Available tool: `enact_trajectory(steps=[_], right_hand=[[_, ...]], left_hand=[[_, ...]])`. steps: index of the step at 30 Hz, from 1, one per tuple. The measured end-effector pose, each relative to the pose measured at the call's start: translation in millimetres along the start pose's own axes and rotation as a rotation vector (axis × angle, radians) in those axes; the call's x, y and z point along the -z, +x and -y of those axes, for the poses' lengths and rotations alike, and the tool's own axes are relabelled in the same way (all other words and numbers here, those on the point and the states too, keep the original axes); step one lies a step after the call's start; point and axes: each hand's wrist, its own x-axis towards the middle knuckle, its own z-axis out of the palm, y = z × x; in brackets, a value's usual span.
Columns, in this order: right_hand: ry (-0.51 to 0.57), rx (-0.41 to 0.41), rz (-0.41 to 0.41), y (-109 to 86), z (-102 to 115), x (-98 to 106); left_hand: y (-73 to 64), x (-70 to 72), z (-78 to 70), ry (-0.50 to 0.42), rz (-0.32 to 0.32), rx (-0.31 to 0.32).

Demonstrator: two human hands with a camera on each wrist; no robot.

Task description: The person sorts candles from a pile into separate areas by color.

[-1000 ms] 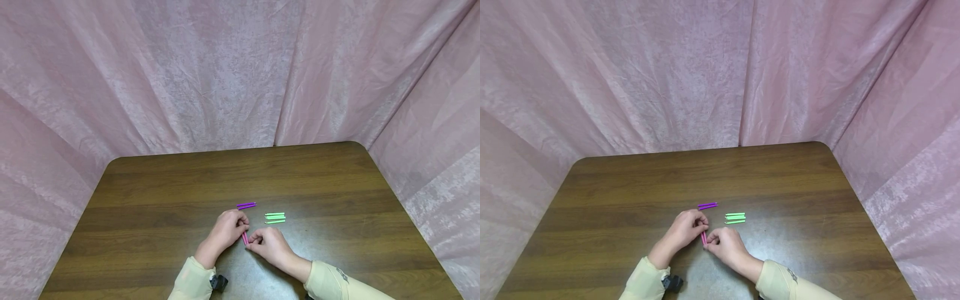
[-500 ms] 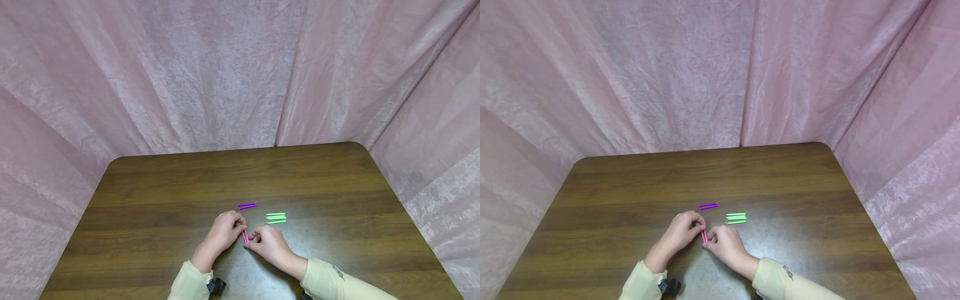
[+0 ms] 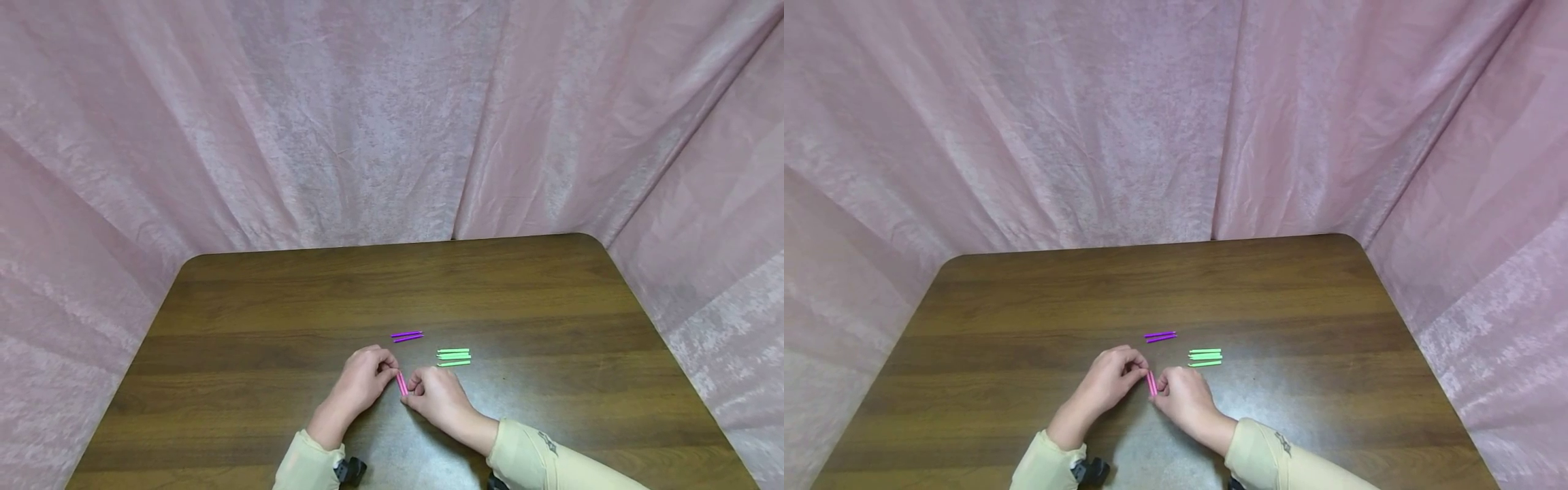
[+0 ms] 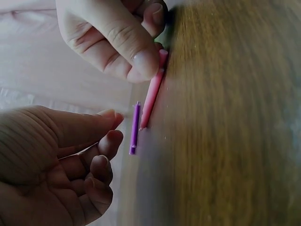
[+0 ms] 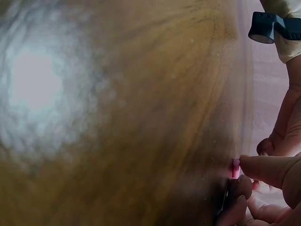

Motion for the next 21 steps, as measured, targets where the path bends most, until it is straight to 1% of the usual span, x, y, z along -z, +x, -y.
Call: enact_trajectory(steps=[9, 15, 21], right_hand=[[-0.023, 0.003, 0.007, 0.7, 0.8, 0.1], [-0.034, 0.012, 0.011, 0.4, 2.5, 1.2], [-0.030, 0.016, 0.019, 0.5, 1.5, 1.0]], left_hand=[[-3.7, 2.5, 4.3, -0.009, -0.016, 0.008], [-6.0, 4.9, 7.8, -0.008, -0.004, 0.029], [-10.2, 7.4, 10.2, -0.009, -0.025, 0.017]])
